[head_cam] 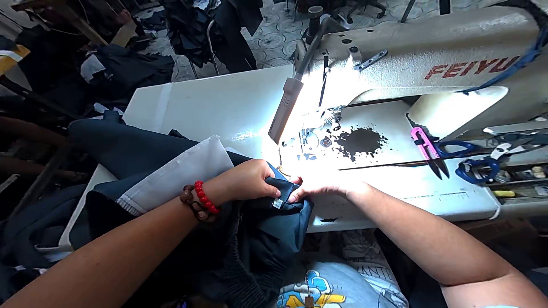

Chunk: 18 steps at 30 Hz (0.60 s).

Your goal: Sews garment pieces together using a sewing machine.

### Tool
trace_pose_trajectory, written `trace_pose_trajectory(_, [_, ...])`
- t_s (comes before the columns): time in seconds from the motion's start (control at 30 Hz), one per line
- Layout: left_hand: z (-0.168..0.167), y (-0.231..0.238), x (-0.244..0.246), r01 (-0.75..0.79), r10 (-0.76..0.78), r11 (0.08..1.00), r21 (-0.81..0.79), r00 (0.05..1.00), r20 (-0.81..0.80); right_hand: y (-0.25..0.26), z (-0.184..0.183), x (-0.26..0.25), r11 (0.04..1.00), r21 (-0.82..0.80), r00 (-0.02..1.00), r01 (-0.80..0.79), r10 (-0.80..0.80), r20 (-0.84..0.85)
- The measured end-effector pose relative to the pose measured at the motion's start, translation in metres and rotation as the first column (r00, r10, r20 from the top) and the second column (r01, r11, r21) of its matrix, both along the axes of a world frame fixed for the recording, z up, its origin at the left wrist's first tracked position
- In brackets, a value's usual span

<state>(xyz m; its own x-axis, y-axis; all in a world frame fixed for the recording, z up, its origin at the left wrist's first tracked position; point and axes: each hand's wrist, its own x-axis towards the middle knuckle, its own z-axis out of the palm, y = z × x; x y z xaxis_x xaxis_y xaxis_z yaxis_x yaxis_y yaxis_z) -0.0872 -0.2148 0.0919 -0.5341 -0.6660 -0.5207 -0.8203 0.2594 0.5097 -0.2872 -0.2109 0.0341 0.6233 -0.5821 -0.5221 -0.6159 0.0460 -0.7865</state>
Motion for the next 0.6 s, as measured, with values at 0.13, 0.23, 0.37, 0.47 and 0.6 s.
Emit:
trace_pose_trajectory(0.13, [0.000, 0.002, 0.001, -0.001, 0.001, 1.000, -0.019, 1.000, 0.007, 0.001, 0.000, 0.000, 1.000, 0.005, 1.000, 0.014, -0.014, 0.006])
trace_pose_trajectory(0.23, [0.005, 0.012, 0.008, 0.162, -0.170, 0.972, -0.168, 0.985, -0.029, 0.005, 0.003, -0.001, 0.998, -0.045, 0.999, 0.041, -0.041, 0.008])
trace_pose_trajectory(0.37, [0.021, 0.074, 0.031, 0.526, -0.575, 0.730, -0.436, 0.818, 0.025, 0.020, 0.001, -0.013, 0.938, -0.315, 0.985, 0.143, -0.104, 0.136])
trace_pose_trajectory(0.47, [0.028, 0.133, 0.032, 0.534, -0.671, 0.629, -0.565, 0.740, -0.049, 0.038, -0.016, -0.023, 0.736, -0.522, 0.831, 0.431, -0.098, 0.548])
trace_pose_trajectory(0.6, [0.000, 0.163, -0.009, -0.080, -0.372, 0.725, -0.685, 0.790, -0.486, 0.054, -0.040, -0.024, 0.586, -0.482, 0.610, 0.651, -0.026, 0.792])
